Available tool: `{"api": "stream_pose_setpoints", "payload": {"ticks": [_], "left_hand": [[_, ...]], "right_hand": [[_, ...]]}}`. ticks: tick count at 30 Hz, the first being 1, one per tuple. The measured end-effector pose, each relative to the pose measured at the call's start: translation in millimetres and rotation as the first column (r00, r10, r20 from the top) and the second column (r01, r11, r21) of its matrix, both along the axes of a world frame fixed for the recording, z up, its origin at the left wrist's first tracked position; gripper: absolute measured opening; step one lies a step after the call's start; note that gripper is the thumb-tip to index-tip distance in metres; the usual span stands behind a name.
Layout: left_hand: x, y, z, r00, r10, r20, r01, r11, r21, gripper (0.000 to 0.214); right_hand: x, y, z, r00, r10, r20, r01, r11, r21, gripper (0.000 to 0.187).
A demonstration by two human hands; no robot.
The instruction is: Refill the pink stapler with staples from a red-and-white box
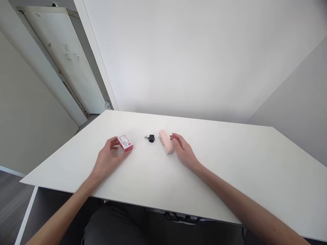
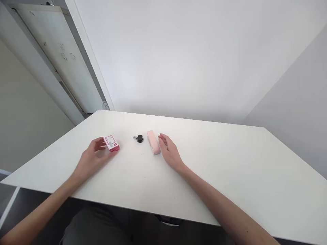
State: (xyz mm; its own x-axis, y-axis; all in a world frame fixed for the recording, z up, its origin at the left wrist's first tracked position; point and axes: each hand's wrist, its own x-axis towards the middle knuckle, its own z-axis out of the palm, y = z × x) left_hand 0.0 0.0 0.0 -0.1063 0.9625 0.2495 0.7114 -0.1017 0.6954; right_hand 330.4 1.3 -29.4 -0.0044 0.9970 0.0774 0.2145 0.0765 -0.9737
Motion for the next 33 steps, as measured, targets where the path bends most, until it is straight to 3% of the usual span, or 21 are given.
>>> {"api": "stream_pose_setpoints", "payload": {"ticks": [6, 12, 19, 24, 30, 33], "left_hand": [[-42.5, 1.7, 7.1, 0.986, 0.153, -0.068, -0.154, 0.988, -0.018, 0.085], [-36.1, 0.3, 4.1, 0.99, 0.114, -0.083, -0.117, 0.993, -0.03, 0.091], [-32.3, -3.9, 3.3, 0.978, 0.206, -0.02, -0.207, 0.977, -0.045, 0.098], [-31.6, -2.8, 1.1, 0.964, 0.24, -0.115, -0.246, 0.969, -0.039, 0.095], [-34.9, 1.2, -6.3, 0.95, 0.201, -0.239, -0.197, 0.98, 0.038, 0.079], [-33.0, -0.8, -7.5, 0.947, 0.131, -0.294, -0.084, 0.983, 0.166, 0.061]], "right_hand": [[1.5, 1.2, -5.1, 1.0, 0.006, 0.005, -0.006, 1.0, 0.011, 0.049], [2.1, -0.6, -3.4, 0.999, 0.005, 0.031, -0.005, 1.0, -0.001, 0.047], [1.8, -1.8, -2.7, 0.998, 0.007, 0.056, -0.007, 1.0, -0.003, 0.047], [1.5, -3.0, -2.1, 0.998, 0.004, 0.06, -0.004, 1.0, -0.005, 0.047], [1.5, -3.2, -1.1, 0.998, 0.001, 0.068, -0.001, 1.0, -0.007, 0.046], [1.2, -3.0, -1.0, 0.997, -0.002, 0.071, 0.003, 1.0, -0.007, 0.046]]}}
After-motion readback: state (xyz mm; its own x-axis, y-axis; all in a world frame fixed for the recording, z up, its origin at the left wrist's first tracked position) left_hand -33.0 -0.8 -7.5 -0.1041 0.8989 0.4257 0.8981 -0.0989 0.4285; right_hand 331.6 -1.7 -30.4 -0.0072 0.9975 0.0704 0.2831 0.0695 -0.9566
